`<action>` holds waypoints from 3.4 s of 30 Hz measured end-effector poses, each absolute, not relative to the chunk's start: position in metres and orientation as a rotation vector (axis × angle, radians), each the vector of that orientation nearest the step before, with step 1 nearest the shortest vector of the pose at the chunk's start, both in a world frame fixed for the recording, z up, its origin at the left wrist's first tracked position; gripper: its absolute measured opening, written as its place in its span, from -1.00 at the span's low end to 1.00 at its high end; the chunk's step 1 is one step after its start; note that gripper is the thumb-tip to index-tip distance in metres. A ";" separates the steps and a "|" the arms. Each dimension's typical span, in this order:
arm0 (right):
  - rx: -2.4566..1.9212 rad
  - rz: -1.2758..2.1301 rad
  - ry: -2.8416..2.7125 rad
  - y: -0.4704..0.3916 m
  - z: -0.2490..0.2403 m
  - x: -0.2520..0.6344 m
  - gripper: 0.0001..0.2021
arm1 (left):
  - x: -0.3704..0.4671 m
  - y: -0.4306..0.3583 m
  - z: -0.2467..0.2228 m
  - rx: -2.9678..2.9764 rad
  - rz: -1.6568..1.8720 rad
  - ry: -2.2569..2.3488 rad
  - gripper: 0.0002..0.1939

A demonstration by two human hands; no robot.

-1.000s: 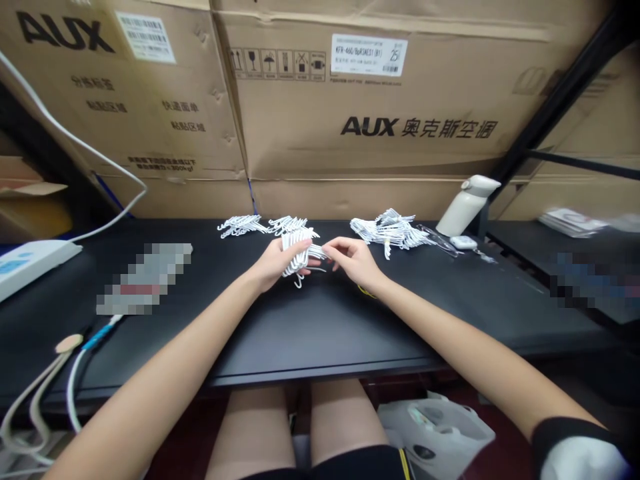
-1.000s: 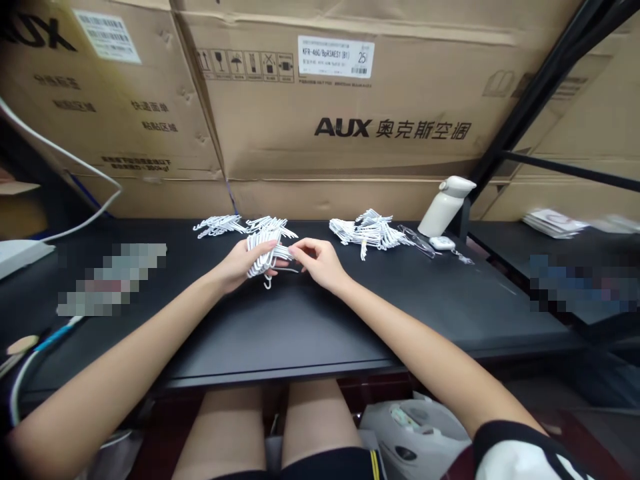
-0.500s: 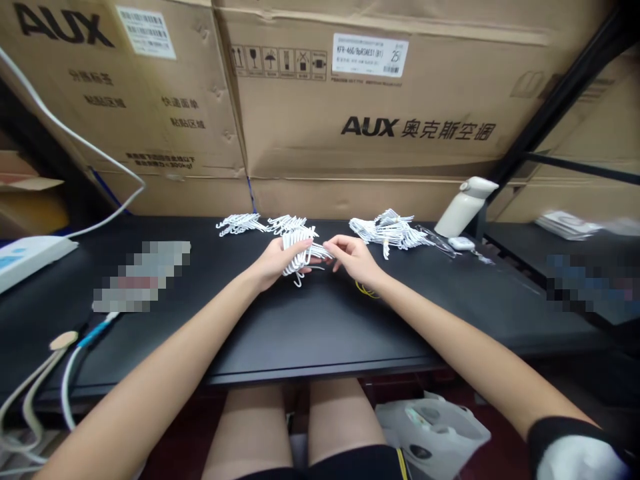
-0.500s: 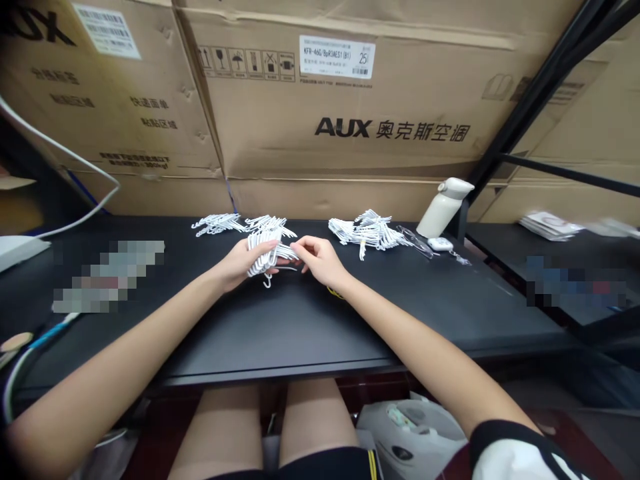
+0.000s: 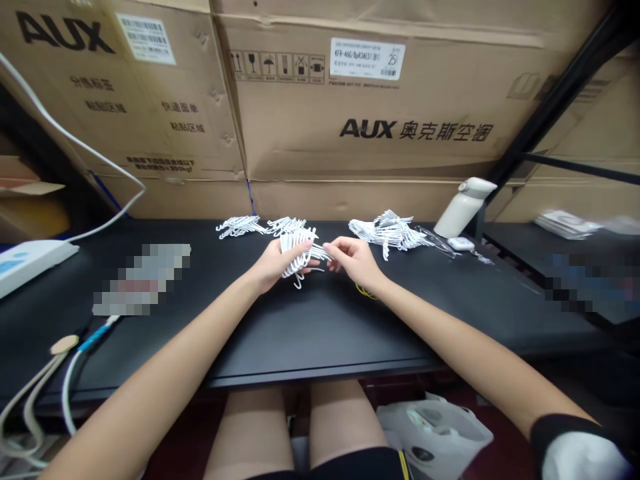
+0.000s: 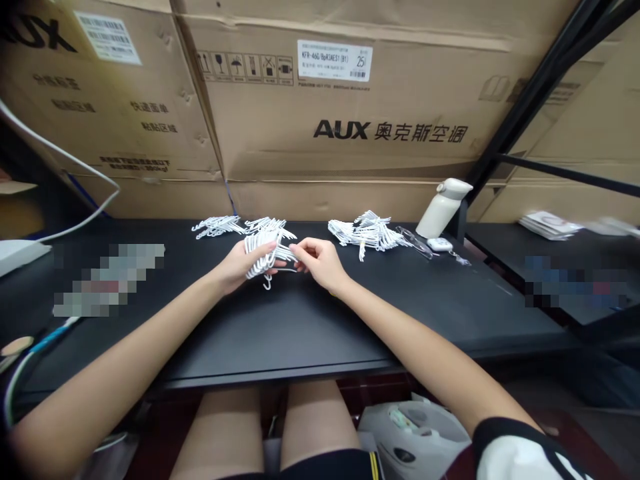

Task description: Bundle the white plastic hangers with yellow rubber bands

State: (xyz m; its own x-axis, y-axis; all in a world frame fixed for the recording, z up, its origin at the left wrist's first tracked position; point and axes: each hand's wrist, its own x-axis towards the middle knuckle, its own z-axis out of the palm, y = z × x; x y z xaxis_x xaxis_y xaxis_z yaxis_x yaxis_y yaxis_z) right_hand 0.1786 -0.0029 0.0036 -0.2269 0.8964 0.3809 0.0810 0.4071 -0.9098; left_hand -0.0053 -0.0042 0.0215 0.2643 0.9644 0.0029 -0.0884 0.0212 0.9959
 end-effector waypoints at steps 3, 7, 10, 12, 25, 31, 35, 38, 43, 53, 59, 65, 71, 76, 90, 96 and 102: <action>-0.868 0.752 -1.748 -0.008 0.002 0.180 -0.69 | -0.005 -0.005 0.021 1.280 1.018 0.941 -0.64; -0.848 0.572 -1.889 -0.010 0.001 0.182 -0.70 | -0.004 -0.006 0.022 1.303 1.040 0.949 -0.62; -0.829 0.634 -1.820 -0.009 0.000 0.182 -0.65 | -0.006 -0.003 0.023 1.297 1.229 0.946 -0.62; -0.828 0.661 -1.774 -0.007 -0.001 0.182 -0.64 | -0.008 0.000 0.025 1.217 1.379 0.970 -0.64; -0.827 0.517 -2.285 0.010 -0.014 0.186 -0.89 | -0.010 0.008 0.023 1.036 1.561 1.138 -0.70; -0.887 0.590 -2.252 0.009 -0.010 0.186 -0.87 | -0.010 0.006 0.024 1.045 1.487 1.162 -0.73; -0.947 0.526 -2.282 0.009 -0.008 0.187 -0.80 | -0.010 0.006 0.023 1.061 1.462 1.178 -0.72; -0.996 0.470 -2.291 0.009 -0.008 0.188 -0.78 | -0.010 0.005 0.021 1.083 1.425 1.162 -0.69; -1.157 0.327 -2.220 0.013 -0.013 0.190 -0.77 | -0.009 0.003 0.020 1.139 1.360 1.130 -0.66; -1.157 0.293 -2.052 0.020 -0.014 0.196 -0.84 | -0.010 0.004 0.017 1.241 1.268 1.208 -0.67; -1.051 0.486 -1.802 0.015 -0.012 0.192 -0.81 | -0.010 0.006 0.015 1.275 1.255 1.224 -0.66; -0.939 0.513 -1.737 0.009 -0.005 0.189 -0.74 | -0.011 0.007 0.014 1.314 1.236 1.213 -0.65; -0.980 0.305 -1.835 0.005 -0.003 0.188 -0.79 | -0.011 0.007 0.013 1.364 1.202 1.186 -0.68; -1.005 0.197 -1.847 0.008 -0.001 0.191 -0.81 | -0.011 0.007 0.012 1.353 1.213 1.184 -0.67; -1.021 0.242 -2.005 0.007 -0.006 0.188 -0.84 | -0.009 0.005 0.014 1.335 1.180 1.130 -0.68; -0.996 0.239 -2.025 0.007 -0.006 0.187 -0.84 | -0.010 0.007 0.011 1.332 1.174 1.159 -0.67; -0.922 0.250 -2.049 0.006 -0.006 0.187 -0.85 | -0.010 0.007 0.011 1.343 1.154 1.170 -0.66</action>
State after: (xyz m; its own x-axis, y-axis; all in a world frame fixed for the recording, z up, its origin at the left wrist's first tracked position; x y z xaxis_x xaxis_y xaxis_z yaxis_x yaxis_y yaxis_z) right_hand 0.1868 0.0063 -0.0062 -0.3643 0.6904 0.6251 0.5194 0.7077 -0.4789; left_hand -0.0099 0.0071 0.0114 0.0858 0.9948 0.0553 0.0689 -0.0613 0.9957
